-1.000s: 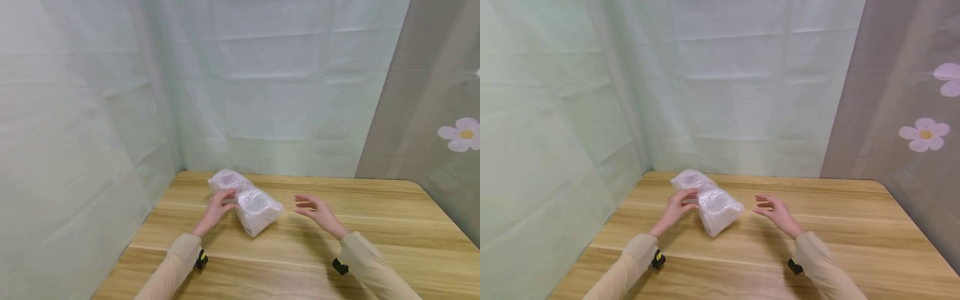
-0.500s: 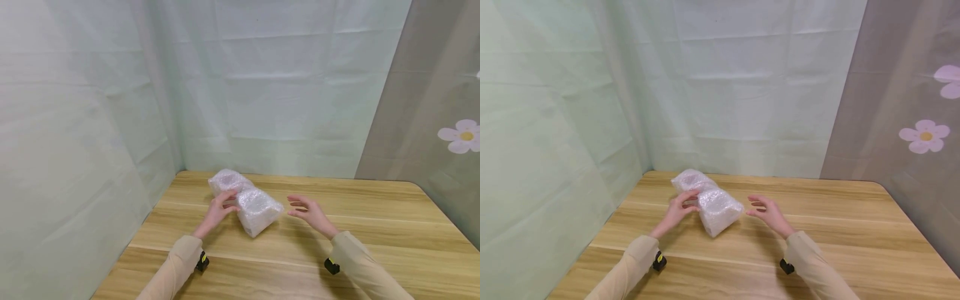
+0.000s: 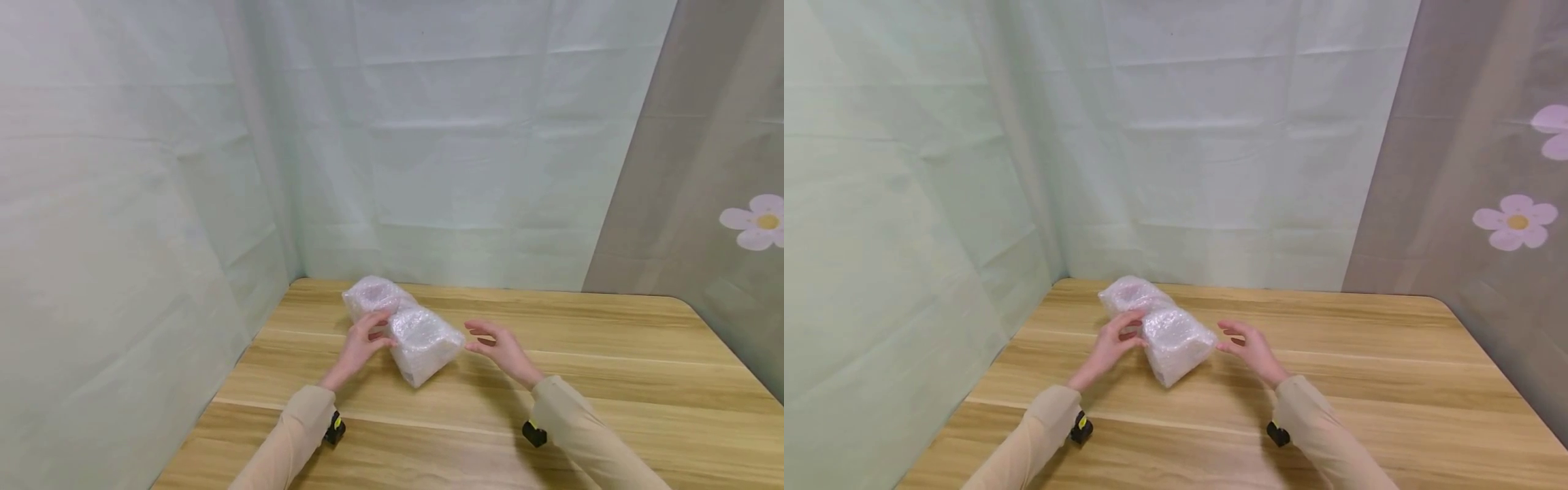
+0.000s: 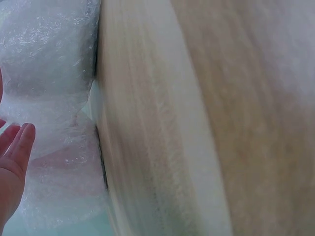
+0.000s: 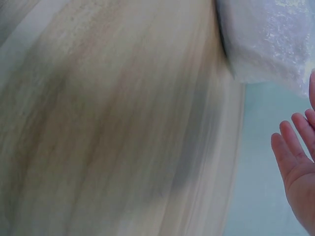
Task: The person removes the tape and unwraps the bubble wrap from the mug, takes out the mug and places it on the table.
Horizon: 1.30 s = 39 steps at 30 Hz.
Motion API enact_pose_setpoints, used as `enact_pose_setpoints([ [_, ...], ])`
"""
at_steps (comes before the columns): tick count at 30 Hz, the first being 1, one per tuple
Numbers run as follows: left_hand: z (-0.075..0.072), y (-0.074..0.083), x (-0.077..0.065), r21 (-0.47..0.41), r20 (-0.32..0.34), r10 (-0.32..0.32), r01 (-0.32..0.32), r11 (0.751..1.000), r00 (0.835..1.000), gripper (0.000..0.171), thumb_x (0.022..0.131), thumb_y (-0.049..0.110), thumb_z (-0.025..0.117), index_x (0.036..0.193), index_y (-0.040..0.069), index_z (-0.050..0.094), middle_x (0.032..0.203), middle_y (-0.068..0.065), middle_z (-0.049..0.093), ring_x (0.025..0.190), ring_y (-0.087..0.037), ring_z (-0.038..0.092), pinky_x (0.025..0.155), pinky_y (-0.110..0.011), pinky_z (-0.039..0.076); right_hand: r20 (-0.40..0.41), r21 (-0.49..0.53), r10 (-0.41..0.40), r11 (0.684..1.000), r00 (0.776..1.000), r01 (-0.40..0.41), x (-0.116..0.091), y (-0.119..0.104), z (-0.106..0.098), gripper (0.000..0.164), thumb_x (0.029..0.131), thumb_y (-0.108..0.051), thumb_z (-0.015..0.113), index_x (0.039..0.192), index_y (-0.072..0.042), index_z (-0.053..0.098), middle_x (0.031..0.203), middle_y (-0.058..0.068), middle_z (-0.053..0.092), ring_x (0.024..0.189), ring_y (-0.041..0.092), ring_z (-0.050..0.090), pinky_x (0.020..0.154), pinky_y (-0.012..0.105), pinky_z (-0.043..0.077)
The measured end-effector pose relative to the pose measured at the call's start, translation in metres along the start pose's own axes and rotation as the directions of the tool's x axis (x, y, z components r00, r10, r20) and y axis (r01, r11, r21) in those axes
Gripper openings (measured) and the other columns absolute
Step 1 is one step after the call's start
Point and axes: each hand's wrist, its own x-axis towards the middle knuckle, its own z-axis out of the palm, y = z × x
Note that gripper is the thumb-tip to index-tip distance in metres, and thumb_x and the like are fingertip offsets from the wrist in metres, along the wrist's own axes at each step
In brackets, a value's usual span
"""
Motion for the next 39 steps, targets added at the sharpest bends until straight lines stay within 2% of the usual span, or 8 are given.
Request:
enact_pose_setpoints([
  [3, 0.003, -0.017, -0.001, 0.021, -0.029, 0.058, -0.058, 0.998, 0.998, 0.058, 0.069, 0.006, 0.075, 0.120, -0.006, 0.051, 0.122, -0.020, 0.048, 0.099, -0.030, 0.053, 0.078, -0.035, 0.048, -0.012, 0.014, 0.008, 1.000, 1.000, -0.008, 0.001, 0.009, 0.004, 0.043, 0.081, -0.003, 0.066, 0.120, 0.007, 0.051, 0.120, 0.022, 0.050, 0.106, 0.038, 0.048, 0.088, 0.042, 0.041],
  [7, 0.004, -0.015, -0.001, 0.038, -0.033, 0.051, -0.050, 0.998, 0.998, 0.059, 0.068, 0.005, 0.075, 0.120, -0.006, 0.051, 0.123, -0.019, 0.048, 0.100, -0.031, 0.053, 0.078, -0.034, 0.048, -0.013, 0.038, -0.002, 0.999, 1.000, 0.002, 0.002, 0.011, 0.007, 0.042, 0.080, -0.001, 0.066, 0.118, 0.010, 0.051, 0.118, 0.023, 0.052, 0.104, 0.037, 0.050, 0.086, 0.040, 0.043],
  [10, 0.005, -0.009, 0.000, 0.037, -0.027, 0.007, -0.006, 0.999, 1.000, 0.059, 0.065, -0.002, 0.074, 0.119, -0.008, 0.050, 0.123, -0.023, 0.046, 0.100, -0.036, 0.052, 0.079, -0.040, 0.047, -0.014, 0.036, -0.017, 0.999, 1.000, 0.018, 0.002, 0.013, 0.010, 0.041, 0.079, 0.001, 0.066, 0.116, 0.011, 0.052, 0.114, 0.023, 0.054, 0.100, 0.037, 0.053, 0.084, 0.039, 0.045],
  [15, 0.003, 0.013, 0.000, 0.005, -0.020, -0.002, 0.002, 1.000, 1.000, 0.057, 0.065, -0.011, 0.072, 0.116, -0.015, 0.048, 0.121, -0.031, 0.044, 0.098, -0.046, 0.049, 0.079, -0.050, 0.044, -0.021, -0.002, -0.023, 1.000, 1.000, 0.023, 0.001, 0.013, 0.016, 0.039, 0.079, 0.001, 0.066, 0.115, 0.009, 0.054, 0.107, 0.022, 0.058, 0.094, 0.035, 0.057, 0.079, 0.035, 0.048],
  [22, 0.001, 0.025, 0.001, -0.009, 0.013, -0.032, 0.032, 0.999, 0.999, 0.054, 0.067, -0.011, 0.071, 0.115, -0.017, 0.046, 0.118, -0.033, 0.043, 0.099, -0.047, 0.048, 0.080, -0.050, 0.044, -0.099, 0.012, 0.034, 0.999, 0.995, -0.033, 0.002, 0.014, 0.024, 0.036, 0.077, -0.001, 0.068, 0.111, 0.006, 0.058, 0.096, 0.014, 0.063, 0.090, 0.028, 0.058, 0.076, 0.031, 0.049],
  [30, 0.005, 0.010, 0.000, -0.076, -0.021, -0.017, 0.015, 0.997, 1.000, 0.054, 0.066, -0.014, 0.070, 0.115, -0.016, 0.047, 0.116, -0.032, 0.045, 0.095, -0.046, 0.050, 0.076, -0.044, 0.048, -0.127, 0.008, 0.061, 0.998, 0.990, -0.060, 0.003, 0.013, 0.027, 0.038, 0.077, -0.002, 0.069, 0.113, 0.004, 0.058, 0.096, 0.012, 0.063, 0.092, 0.028, 0.058, 0.076, 0.032, 0.049],
  [35, 0.009, -0.008, -0.001, -0.095, -0.046, -0.074, 0.069, 0.993, 0.996, 0.054, 0.066, -0.007, 0.072, 0.116, -0.010, 0.050, 0.116, -0.023, 0.050, 0.096, -0.038, 0.053, 0.076, -0.031, 0.049, -0.134, -0.016, 0.041, 0.999, 0.990, -0.043, 0.004, 0.011, 0.027, 0.039, 0.076, -0.003, 0.070, 0.113, 0.004, 0.059, 0.099, 0.013, 0.063, 0.094, 0.027, 0.057, 0.078, 0.033, 0.048],
  [39, 0.011, -0.011, -0.002, -0.107, -0.059, -0.103, 0.096, 0.990, 0.993, 0.051, 0.066, -0.004, 0.073, 0.113, -0.008, 0.053, 0.113, -0.021, 0.052, 0.097, -0.036, 0.054, 0.076, -0.029, 0.049, -0.135, -0.022, 0.035, 0.999, 0.990, -0.038, 0.005, 0.009, 0.025, 0.039, 0.075, -0.002, 0.070, 0.112, 0.005, 0.059, 0.100, 0.015, 0.063, 0.094, 0.029, 0.058, 0.079, 0.035, 0.048],
])
